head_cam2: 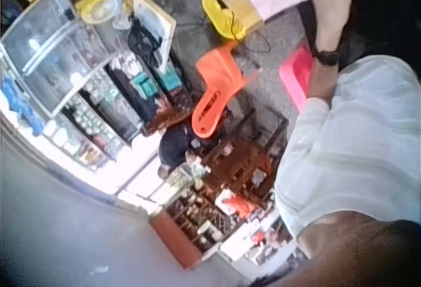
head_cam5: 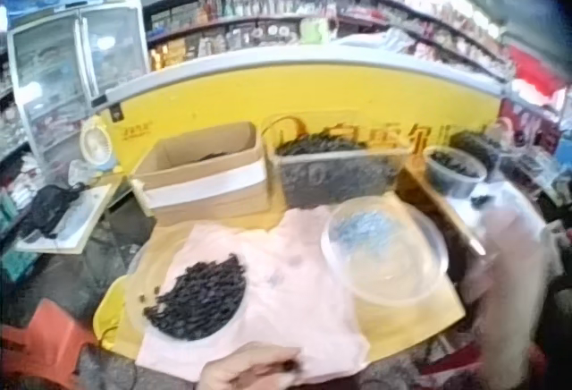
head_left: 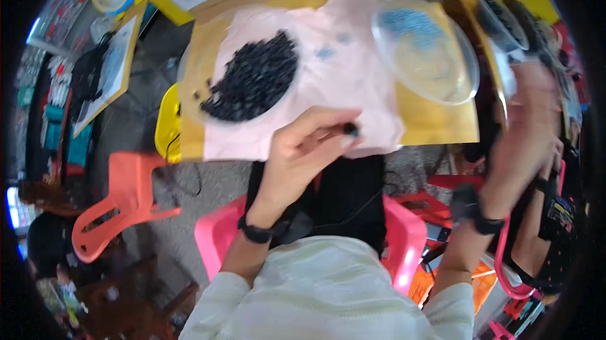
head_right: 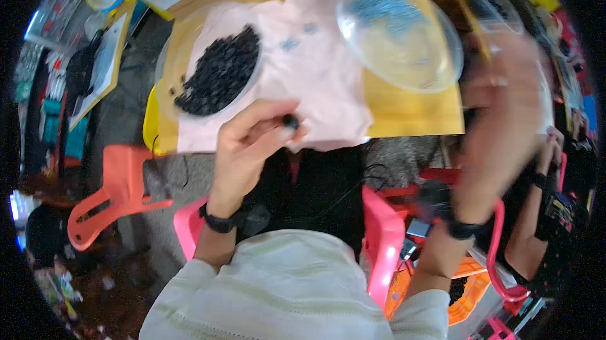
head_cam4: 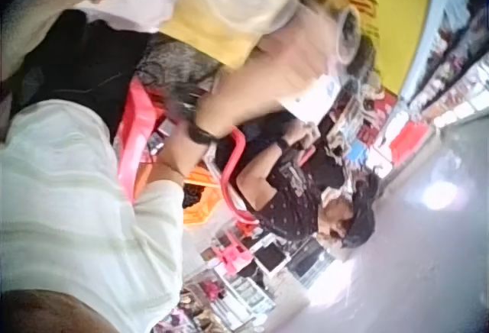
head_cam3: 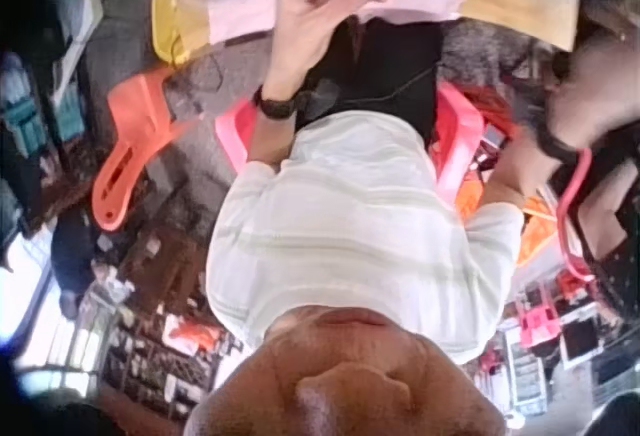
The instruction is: Manually press small black plastic parts together to assemble a component.
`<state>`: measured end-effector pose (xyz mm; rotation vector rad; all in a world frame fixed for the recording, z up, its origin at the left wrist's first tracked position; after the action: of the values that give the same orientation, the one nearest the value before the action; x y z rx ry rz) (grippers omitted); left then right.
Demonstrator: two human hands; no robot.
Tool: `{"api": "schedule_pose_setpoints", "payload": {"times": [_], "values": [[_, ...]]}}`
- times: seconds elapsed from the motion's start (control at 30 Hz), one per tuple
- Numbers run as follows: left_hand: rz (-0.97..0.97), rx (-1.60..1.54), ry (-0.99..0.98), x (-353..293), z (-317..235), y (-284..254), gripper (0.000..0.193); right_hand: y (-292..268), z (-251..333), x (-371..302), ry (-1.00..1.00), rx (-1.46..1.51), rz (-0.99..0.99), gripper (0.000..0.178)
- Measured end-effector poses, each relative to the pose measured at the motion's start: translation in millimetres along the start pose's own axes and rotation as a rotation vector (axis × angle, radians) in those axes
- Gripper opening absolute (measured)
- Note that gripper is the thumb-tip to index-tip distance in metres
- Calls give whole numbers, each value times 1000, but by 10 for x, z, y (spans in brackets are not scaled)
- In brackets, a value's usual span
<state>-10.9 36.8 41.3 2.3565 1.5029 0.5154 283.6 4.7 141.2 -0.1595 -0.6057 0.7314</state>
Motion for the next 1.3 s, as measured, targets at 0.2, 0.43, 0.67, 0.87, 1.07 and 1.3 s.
{"api": "schedule_pose_setpoints", "payload": {"times": [0.2, 0.43, 0.67, 0.87, 1.07, 1.3], "values": [[-64, -134, -113, -68, 121, -53, 24, 165, 53, -199, -23, 121, 202, 22], [-26, -120, -84, -65, 53, -56, 27, 1065, 379, -1066, -30, 318, 738, 11], [-10, -181, -121, -62, 47, -28, 25, 1064, 457, -1030, -205, 129, 764, 15], [-59, -294, -184, -96, 194, -115, 21, 1093, 548, -1074, -456, -7, 685, 20], [-108, -628, -247, -50, 414, -168, 16, 1197, 599, -1223, -707, -215, 580, 33], [-61, -642, -215, -37, 365, -365, 16, 1583, 855, -775, -535, -66, 794, 23]]}}
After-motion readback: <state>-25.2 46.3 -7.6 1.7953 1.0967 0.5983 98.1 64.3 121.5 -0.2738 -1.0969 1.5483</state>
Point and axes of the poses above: each hand's wrist, its own x-axis towards the middle knuckle, its own y-axis out of the palm, z = x × y, the point moved 6 cm from there along x, towards the middle knuckle, and after that the axes turned 5 degrees about -x, right-handed, at the moved point
